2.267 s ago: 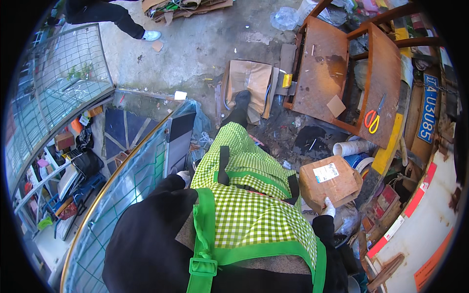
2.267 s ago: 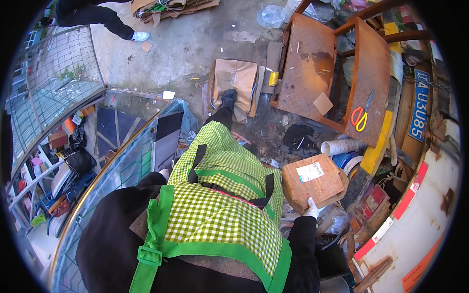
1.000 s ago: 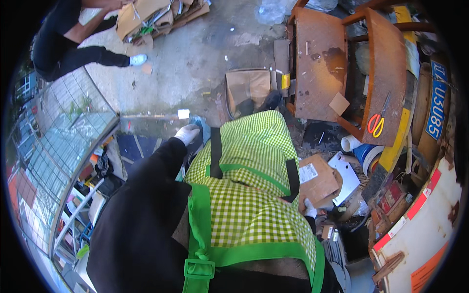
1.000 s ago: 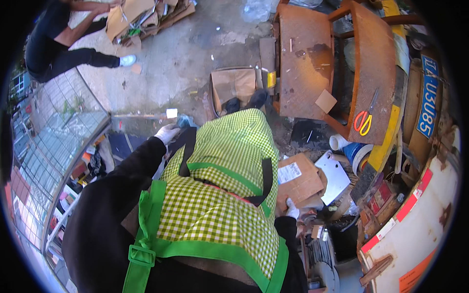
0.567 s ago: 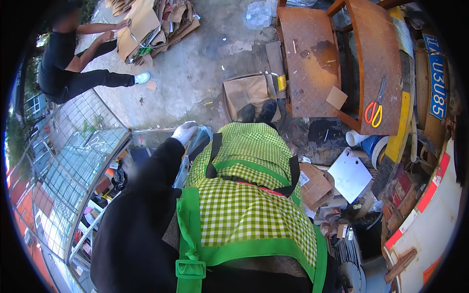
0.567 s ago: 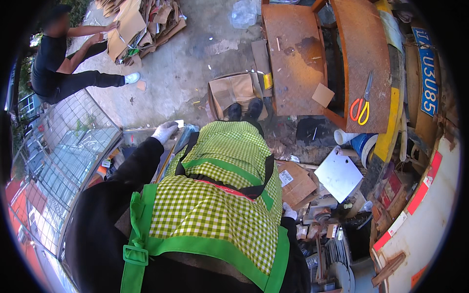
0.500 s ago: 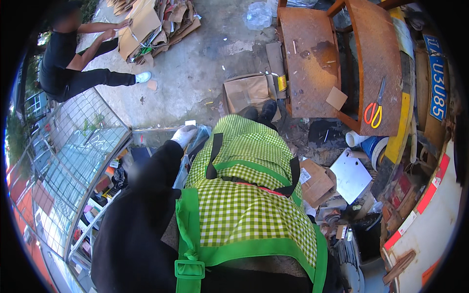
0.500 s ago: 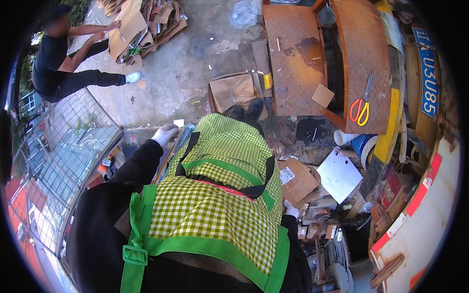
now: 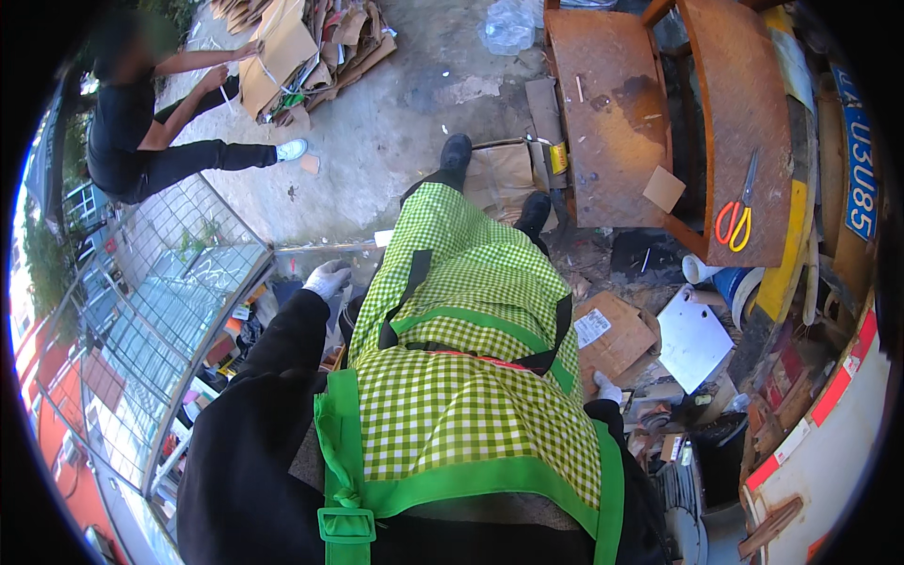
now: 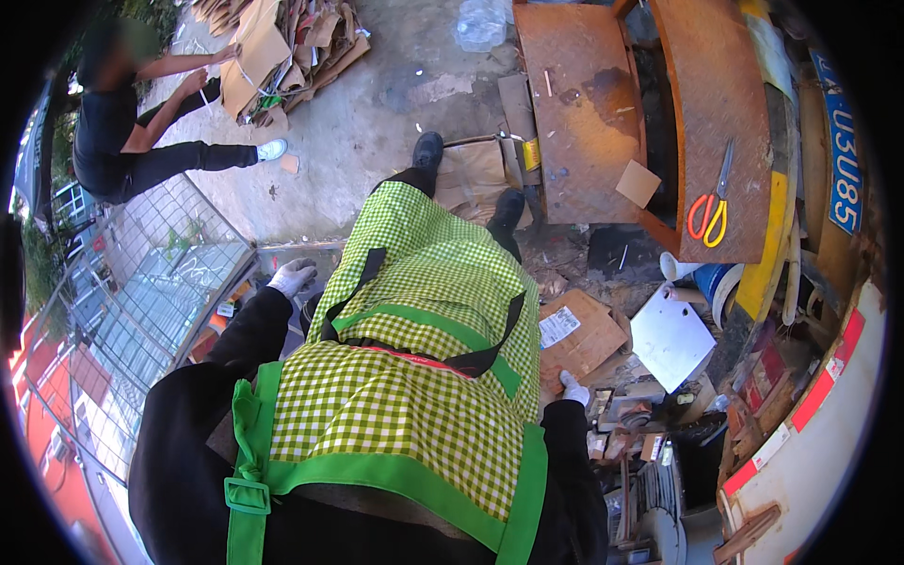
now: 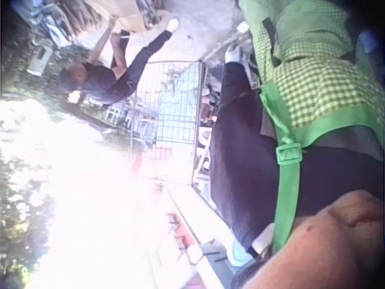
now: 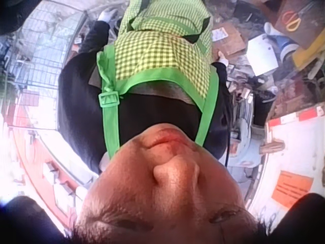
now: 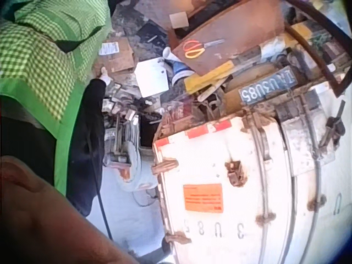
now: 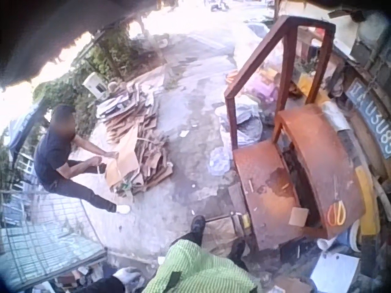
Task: The person sorts cardboard and plastic waste in a cluttered outdoor area. They use scissors to cut a cardboard box, then place various items including cardboard, plastic bottles, and packaging into a black trash bag.
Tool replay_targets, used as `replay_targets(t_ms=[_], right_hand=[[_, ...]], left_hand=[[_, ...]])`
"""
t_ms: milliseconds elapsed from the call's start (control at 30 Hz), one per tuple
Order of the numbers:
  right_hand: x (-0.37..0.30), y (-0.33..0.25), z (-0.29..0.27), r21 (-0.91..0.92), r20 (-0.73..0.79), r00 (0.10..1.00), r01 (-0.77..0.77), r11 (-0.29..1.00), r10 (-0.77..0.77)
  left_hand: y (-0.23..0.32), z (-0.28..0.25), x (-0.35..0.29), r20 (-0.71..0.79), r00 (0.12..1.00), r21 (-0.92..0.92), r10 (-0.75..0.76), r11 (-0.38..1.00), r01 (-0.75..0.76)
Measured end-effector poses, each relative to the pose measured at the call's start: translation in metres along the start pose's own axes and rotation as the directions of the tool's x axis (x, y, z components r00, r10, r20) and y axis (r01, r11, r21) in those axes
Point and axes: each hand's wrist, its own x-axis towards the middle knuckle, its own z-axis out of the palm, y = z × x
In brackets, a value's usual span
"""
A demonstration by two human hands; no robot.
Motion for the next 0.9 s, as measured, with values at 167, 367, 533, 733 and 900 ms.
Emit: replay_targets(t_ms=[167, 367, 533, 733, 900], right_hand=[[-0.019, 0.013, 0.019, 0.072, -0.019, 0.999, 0.034, 0.997, -0.032], [-0.052, 0.026, 0.055, 0.194, -0.054, 0.998, 0.053, 0.98, -0.044], [-0.077, 0.024, 0.096, 0.078, -0.254, 0.966, 0.071, 0.994, -0.049], [-0.094, -0.038, 0.132, -0.086, -0.135, 0.986, 0.088, 0.992, -0.099], [-0.069, -0.069, 0.117, -0.142, 0.035, 0.977, 0.215, 0.966, -0.213]], left_hand=[[0.038, -0.025, 0.032, 0.009, 0.999, 0.121, 0.035, 0.992, -0.036], [0.078, -0.062, 0.097, 0.072, 0.994, 0.061, 0.079, 0.995, -0.083], [0.1, -0.096, 0.148, 0.049, 0.991, 0.041, 0.124, 0.991, -0.126], [0.061, -0.115, 0.128, -0.062, 0.997, -0.361, 0.054, 0.93, -0.073], [-0.024, -0.104, 0.1, -0.026, 1.0, -0.165, 0.012, 0.986, -0.016]])
